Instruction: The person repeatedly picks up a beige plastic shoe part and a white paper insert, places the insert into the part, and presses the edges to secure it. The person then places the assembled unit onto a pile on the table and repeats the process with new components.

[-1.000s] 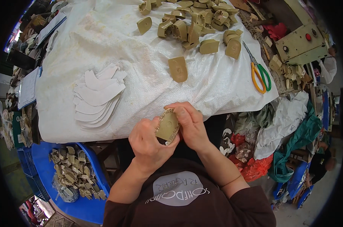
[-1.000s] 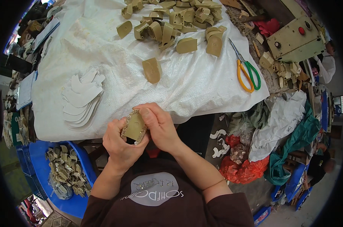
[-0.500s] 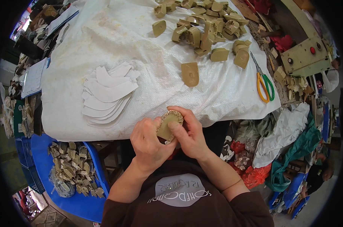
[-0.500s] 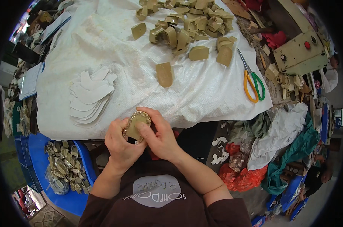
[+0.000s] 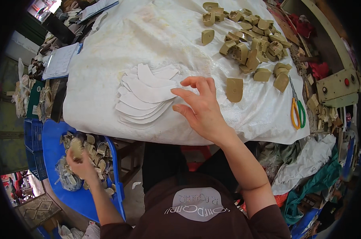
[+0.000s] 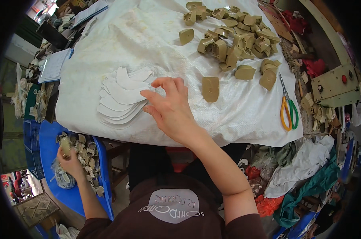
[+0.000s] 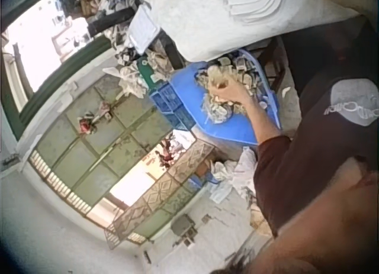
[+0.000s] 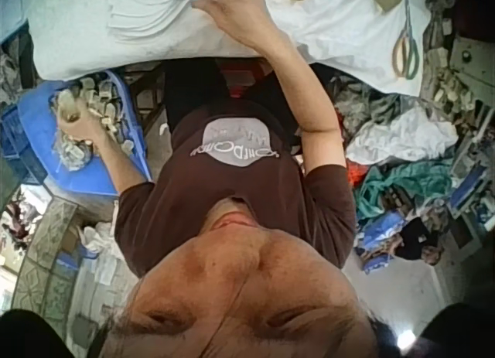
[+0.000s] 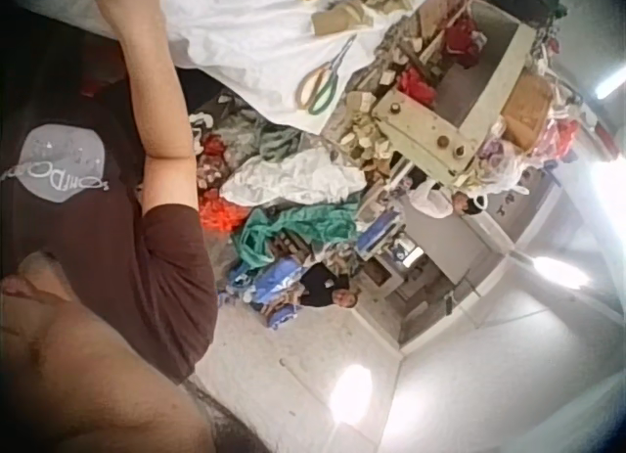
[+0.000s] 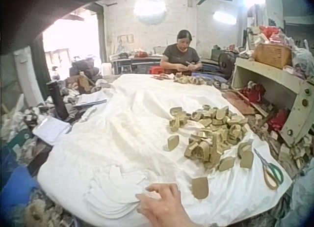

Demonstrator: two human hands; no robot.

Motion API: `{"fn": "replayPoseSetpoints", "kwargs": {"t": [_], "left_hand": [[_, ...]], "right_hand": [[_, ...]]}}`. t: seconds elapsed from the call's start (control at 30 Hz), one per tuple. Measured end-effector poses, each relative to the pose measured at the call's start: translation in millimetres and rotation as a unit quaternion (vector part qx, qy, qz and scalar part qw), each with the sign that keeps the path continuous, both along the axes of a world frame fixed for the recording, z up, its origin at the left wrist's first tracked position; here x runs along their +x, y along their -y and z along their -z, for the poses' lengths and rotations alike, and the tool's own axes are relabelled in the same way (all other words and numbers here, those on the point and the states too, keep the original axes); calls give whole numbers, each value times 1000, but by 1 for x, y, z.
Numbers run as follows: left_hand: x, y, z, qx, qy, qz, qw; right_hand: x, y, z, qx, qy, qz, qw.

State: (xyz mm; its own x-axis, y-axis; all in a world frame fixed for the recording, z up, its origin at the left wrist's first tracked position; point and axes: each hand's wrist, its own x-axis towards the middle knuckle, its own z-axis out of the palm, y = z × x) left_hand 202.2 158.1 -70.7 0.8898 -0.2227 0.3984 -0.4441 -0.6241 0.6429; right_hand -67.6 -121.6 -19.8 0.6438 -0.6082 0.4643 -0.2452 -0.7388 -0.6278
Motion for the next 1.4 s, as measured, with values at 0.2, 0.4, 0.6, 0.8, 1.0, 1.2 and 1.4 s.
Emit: {"fn": "replayPoseSetpoints", "kwargs": {"t": [0.2,0.4,0.6,0.8,1.0,1.2,1.4], "left_hand": [[24,-23,5,133,165,-113,971],[-73,93,-26,-99,36,289,951],[-160,148,-61,-252,-545,469,647],[-183,174,-51,-332,-663,415,527],[-200,176,-45,-352,-633,455,518],[-200,171,-50,-345,-628,445,536],[-200,162,-34,-352,-626,448,532]], "right_hand": [[21,2,0,-95,-48,12,994],[20,10,12,-8,70,38,997],[-18,-1,-1,-190,91,16,977],[-75,7,-10,-30,83,82,993],[-94,40,17,-75,-75,266,958],[-99,5,22,-44,46,212,975],[-88,-42,-15,73,251,19,965]]}}
